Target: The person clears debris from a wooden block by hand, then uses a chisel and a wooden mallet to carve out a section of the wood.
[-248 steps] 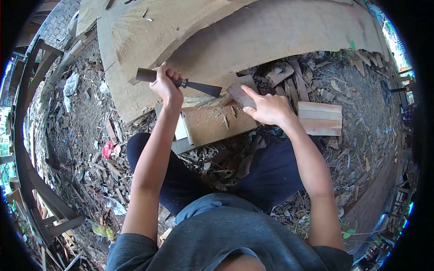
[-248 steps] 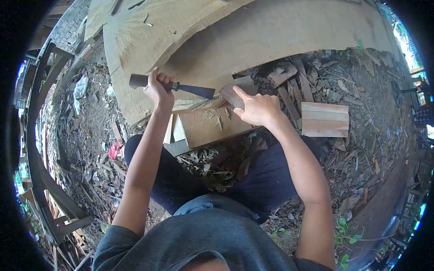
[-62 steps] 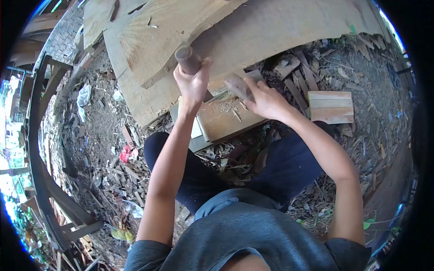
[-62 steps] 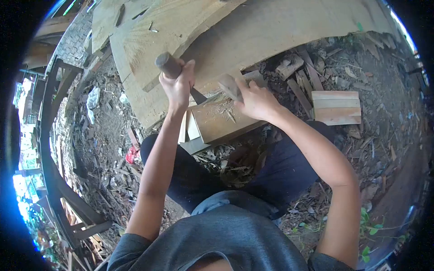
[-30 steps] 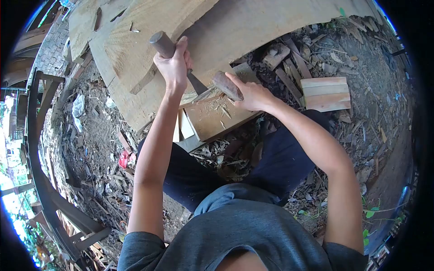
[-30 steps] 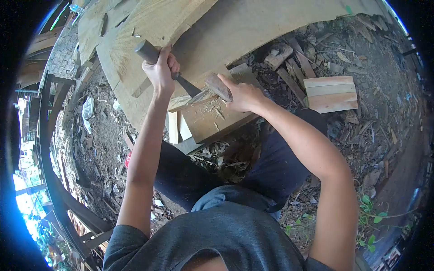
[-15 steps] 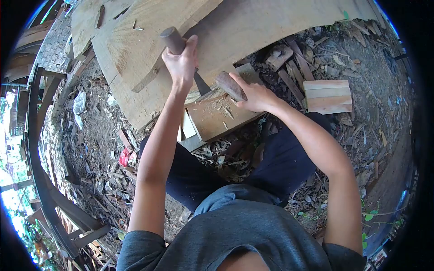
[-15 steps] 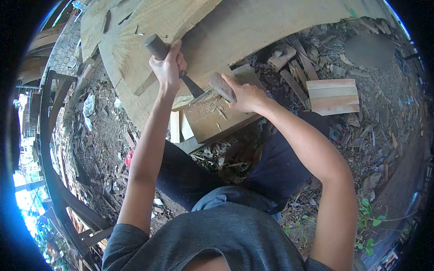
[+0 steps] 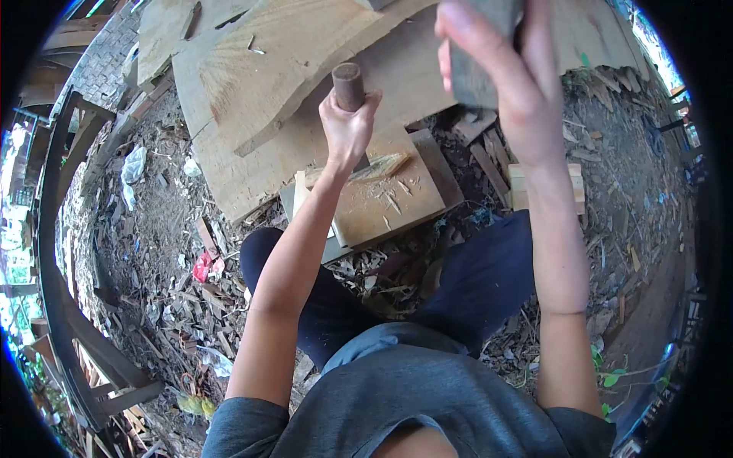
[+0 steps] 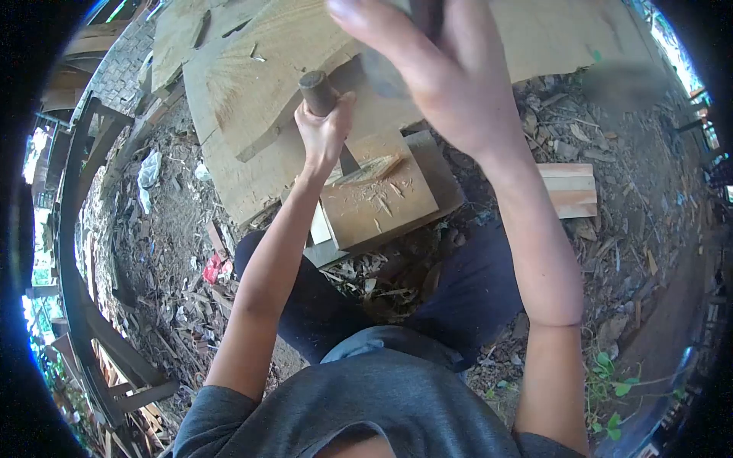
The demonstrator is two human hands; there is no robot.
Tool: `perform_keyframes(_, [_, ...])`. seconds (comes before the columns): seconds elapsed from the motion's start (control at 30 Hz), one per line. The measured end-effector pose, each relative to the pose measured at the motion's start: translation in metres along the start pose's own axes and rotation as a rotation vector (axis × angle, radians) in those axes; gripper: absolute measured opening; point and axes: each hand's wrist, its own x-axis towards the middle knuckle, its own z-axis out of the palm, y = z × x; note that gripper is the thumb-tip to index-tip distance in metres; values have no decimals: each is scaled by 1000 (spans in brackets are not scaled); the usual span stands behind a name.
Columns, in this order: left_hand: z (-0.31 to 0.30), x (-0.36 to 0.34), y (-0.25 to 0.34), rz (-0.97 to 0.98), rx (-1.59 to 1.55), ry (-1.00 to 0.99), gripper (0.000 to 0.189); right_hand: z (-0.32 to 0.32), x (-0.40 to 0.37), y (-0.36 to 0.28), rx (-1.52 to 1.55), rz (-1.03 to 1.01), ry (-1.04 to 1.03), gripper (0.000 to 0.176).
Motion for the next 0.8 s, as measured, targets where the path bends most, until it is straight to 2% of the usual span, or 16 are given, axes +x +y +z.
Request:
perform_keyframes(0.03, [0,0,-2,-6,-1,-6,23,7,24,8,-65,-408,78,80])
perform_keyframes(0.07, [1,-1,-3,-2,-9,-5,23,7,11,5,-176,-387,55,75])
perform_keyframes(0.13, [2,-4,-2,172,-119,12,21,10,-13,-7,-402,-357,3,67])
perform_keyframes(0.2, [0,-6,-1,174,-76,1,20,4,-18,3,-707,53,-482,63])
perform_keyframes(0.23, [3,-3,0,182,-44,4,20,2,-9,-6,-721,37,-494,63])
perform_keyframes(0.33, [1,-13,0,88,11,-9,19,7,-2,-29,-479,-110,-311,64])
perform_keyframes(0.4, [-3,-12,0,31,16,-49,18,18,-8,-23,-481,-323,-102,62])
perform_keyframes(0.43, [-1,-13,-1,102,-71,-48,17,22,-17,-15,-580,-274,-147,61])
perform_keyframes(0.47, [-3,-20,13,202,-116,-72,19,23,-24,-10,-716,-109,-335,60])
perform_keyframes(0.5, [-1,-20,8,185,-105,-65,18,19,-25,-7,-771,-25,-455,59])
perform_keyframes(0.57, [6,-12,0,168,-109,-49,17,12,-13,-18,-855,16,-529,61])
perform_keyframes(0.63, [6,-10,-6,148,-73,-29,17,11,-5,-32,-581,-169,-269,68])
perform_keyframes(0.67, [3,-9,-7,56,-47,-34,17,14,-8,-30,-580,-160,-272,68])
perform_keyframes(0.73, [-2,-8,-4,72,-67,-34,16,23,-18,-27,-536,-195,-9,71])
perform_keyframes(0.77, [1,-11,0,131,-162,-17,16,21,-25,-33,-880,70,-322,70])
perform_keyframes(0.8, [5,-14,5,192,-257,-2,17,18,-22,-35,-876,60,-313,70])
